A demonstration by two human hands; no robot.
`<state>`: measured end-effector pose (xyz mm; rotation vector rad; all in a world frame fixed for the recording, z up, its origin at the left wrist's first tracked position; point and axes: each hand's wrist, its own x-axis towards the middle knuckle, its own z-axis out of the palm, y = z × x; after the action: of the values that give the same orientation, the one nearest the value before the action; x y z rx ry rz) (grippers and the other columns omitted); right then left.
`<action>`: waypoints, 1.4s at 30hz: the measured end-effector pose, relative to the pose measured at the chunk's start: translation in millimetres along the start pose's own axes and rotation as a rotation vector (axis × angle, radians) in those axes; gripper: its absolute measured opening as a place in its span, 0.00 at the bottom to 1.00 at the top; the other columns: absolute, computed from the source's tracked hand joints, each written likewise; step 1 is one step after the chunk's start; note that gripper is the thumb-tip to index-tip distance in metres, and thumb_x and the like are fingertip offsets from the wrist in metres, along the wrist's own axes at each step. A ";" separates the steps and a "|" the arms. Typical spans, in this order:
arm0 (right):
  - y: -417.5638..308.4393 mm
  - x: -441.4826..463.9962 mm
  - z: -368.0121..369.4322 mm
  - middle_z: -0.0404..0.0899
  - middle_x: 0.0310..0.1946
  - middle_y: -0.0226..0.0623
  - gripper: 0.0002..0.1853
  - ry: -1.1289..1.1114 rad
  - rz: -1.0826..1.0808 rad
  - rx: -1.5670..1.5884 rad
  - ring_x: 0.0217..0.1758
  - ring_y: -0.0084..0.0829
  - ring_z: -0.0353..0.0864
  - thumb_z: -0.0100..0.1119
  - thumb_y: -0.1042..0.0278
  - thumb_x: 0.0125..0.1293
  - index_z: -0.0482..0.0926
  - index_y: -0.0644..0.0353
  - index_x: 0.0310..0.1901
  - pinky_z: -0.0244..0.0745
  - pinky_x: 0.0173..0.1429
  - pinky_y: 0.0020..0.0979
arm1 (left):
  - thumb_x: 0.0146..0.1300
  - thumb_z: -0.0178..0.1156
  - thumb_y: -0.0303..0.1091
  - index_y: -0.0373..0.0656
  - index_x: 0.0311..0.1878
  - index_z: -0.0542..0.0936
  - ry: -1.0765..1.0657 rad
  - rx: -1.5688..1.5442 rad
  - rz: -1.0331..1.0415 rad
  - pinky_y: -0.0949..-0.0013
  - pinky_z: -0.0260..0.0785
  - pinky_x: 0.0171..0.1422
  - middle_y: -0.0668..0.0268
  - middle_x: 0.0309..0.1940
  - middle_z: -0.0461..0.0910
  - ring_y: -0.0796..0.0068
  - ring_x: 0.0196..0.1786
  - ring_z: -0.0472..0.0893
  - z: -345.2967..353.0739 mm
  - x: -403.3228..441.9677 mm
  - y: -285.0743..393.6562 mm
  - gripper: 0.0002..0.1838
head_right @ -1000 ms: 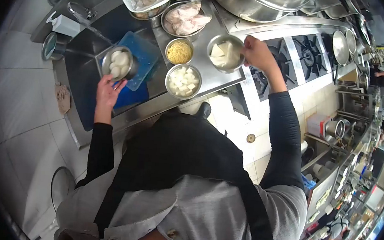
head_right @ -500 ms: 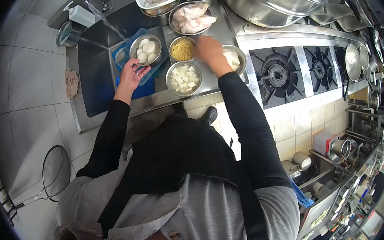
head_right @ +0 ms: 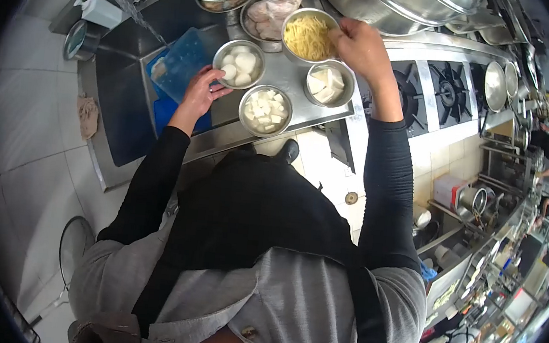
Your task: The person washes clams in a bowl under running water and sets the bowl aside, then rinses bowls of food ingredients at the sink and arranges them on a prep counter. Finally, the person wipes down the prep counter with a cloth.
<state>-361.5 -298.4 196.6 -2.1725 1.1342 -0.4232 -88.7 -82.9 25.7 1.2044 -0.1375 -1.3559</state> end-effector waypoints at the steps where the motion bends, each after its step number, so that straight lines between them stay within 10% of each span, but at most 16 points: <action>1: -12.2 2.4 -5.9 0.80 0.19 0.46 0.15 -0.003 0.014 0.005 0.24 0.37 0.83 0.56 0.60 0.61 0.80 0.67 0.31 0.76 0.35 0.36 | 0.58 0.67 0.33 0.41 0.55 0.72 -0.017 -0.004 -0.016 0.52 0.77 0.59 0.60 0.52 0.77 0.58 0.54 0.79 5.9 3.3 -5.4 0.23; 7: -93.1 48.3 54.9 0.81 0.21 0.38 0.14 -0.169 -0.099 0.167 0.22 0.23 0.81 0.54 0.64 0.66 0.79 0.68 0.31 0.74 0.29 0.28 | 0.65 0.59 0.63 0.42 0.71 0.65 0.067 0.096 0.077 0.50 0.63 0.70 0.53 0.65 0.69 0.59 0.72 0.65 9.4 -1.3 17.3 0.41; 10: -138.8 88.3 125.2 0.83 0.32 0.56 0.21 -0.168 -0.248 -0.038 0.39 0.54 0.84 0.54 0.53 0.62 0.83 0.68 0.33 0.78 0.48 0.46 | 0.65 0.49 0.73 0.41 0.71 0.64 -0.059 -0.249 0.208 0.48 0.67 0.68 0.51 0.65 0.69 0.53 0.70 0.67 -29.2 -5.5 95.4 0.46; 11: -156.3 101.5 146.0 0.83 0.34 0.57 0.22 -0.186 -0.261 -0.106 0.42 0.56 0.83 0.54 0.52 0.62 0.83 0.68 0.33 0.77 0.50 0.48 | 0.65 0.54 0.68 0.41 0.68 0.66 -0.271 -0.342 0.193 0.47 0.70 0.65 0.53 0.61 0.71 0.51 0.62 0.73 -40.8 -11.9 124.5 0.42; 19: -185.9 198.2 307.1 0.85 0.35 0.47 0.17 -0.173 -0.254 0.201 0.44 0.47 0.85 0.68 0.56 0.60 0.81 0.61 0.41 0.78 0.51 0.41 | 0.60 0.67 0.43 0.41 0.61 0.70 0.229 -0.246 0.332 0.50 0.74 0.63 0.56 0.51 0.72 0.55 0.57 0.74 -153.3 72.8 175.3 0.29; 27: -205.7 199.6 345.7 0.85 0.27 0.47 0.18 -0.407 0.185 0.737 0.26 0.28 0.87 0.68 0.60 0.62 0.81 0.72 0.38 0.83 0.32 0.29 | 0.58 0.70 0.44 0.43 0.61 0.72 0.265 -0.268 0.310 0.51 0.75 0.60 0.57 0.54 0.69 0.53 0.58 0.74 -178.7 70.2 175.3 0.30; 42: -229.1 220.0 332.9 0.85 0.22 0.46 0.12 -0.347 0.090 0.367 0.24 0.32 0.88 0.55 0.70 0.60 0.83 0.72 0.29 0.84 0.32 0.32 | 0.67 0.58 0.59 0.42 0.67 0.69 0.290 -0.327 0.173 0.46 0.70 0.64 0.56 0.62 0.70 0.53 0.60 0.75 -171.9 72.3 204.2 0.35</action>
<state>86.1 -251.4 101.1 -1.7815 0.8784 -0.1855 186.1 -90.1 55.2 1.0702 0.1774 -0.9960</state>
